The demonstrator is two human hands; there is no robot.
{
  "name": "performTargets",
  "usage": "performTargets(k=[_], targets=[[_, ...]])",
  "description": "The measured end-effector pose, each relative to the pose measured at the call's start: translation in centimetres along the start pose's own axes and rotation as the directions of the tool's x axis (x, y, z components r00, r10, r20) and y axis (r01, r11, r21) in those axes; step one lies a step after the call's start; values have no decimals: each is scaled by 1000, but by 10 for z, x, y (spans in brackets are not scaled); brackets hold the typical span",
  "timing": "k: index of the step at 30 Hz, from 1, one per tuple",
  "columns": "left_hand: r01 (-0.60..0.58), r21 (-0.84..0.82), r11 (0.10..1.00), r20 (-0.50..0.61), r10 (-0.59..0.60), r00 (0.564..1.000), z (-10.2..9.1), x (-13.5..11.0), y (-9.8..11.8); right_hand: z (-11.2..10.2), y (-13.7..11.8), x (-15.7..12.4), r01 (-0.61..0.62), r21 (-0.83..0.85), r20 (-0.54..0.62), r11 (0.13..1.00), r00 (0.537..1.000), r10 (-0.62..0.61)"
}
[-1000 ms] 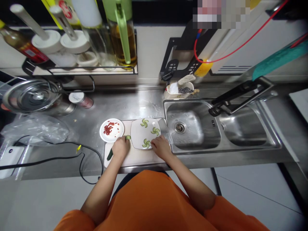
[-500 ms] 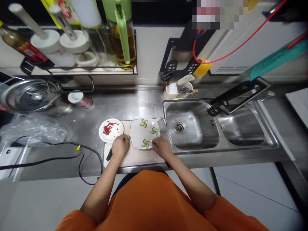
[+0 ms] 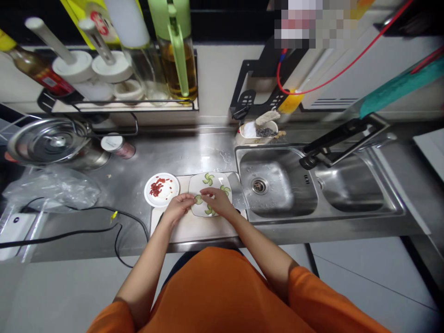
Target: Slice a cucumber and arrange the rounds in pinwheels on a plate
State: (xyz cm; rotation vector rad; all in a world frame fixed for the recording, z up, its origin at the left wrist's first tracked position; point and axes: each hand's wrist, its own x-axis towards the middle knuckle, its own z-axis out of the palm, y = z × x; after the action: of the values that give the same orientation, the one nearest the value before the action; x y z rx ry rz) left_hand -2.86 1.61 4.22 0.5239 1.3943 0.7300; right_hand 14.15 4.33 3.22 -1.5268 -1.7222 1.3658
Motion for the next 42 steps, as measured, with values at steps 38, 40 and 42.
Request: performTargets(k=[38, 40, 42], targets=[[-106, 689, 717, -253, 374, 892, -4, 24, -20, 13, -13, 44, -18, -635, 121, 772, 985, 123], [-92, 730, 677, -246, 387, 889, -3, 25, -20, 15, -13, 46, 1, -663, 139, 748, 983, 123], [-76, 762, 644, -240, 389, 889, -3, 26, -19, 17, -12, 48, 15, -675, 152, 737, 981, 118]])
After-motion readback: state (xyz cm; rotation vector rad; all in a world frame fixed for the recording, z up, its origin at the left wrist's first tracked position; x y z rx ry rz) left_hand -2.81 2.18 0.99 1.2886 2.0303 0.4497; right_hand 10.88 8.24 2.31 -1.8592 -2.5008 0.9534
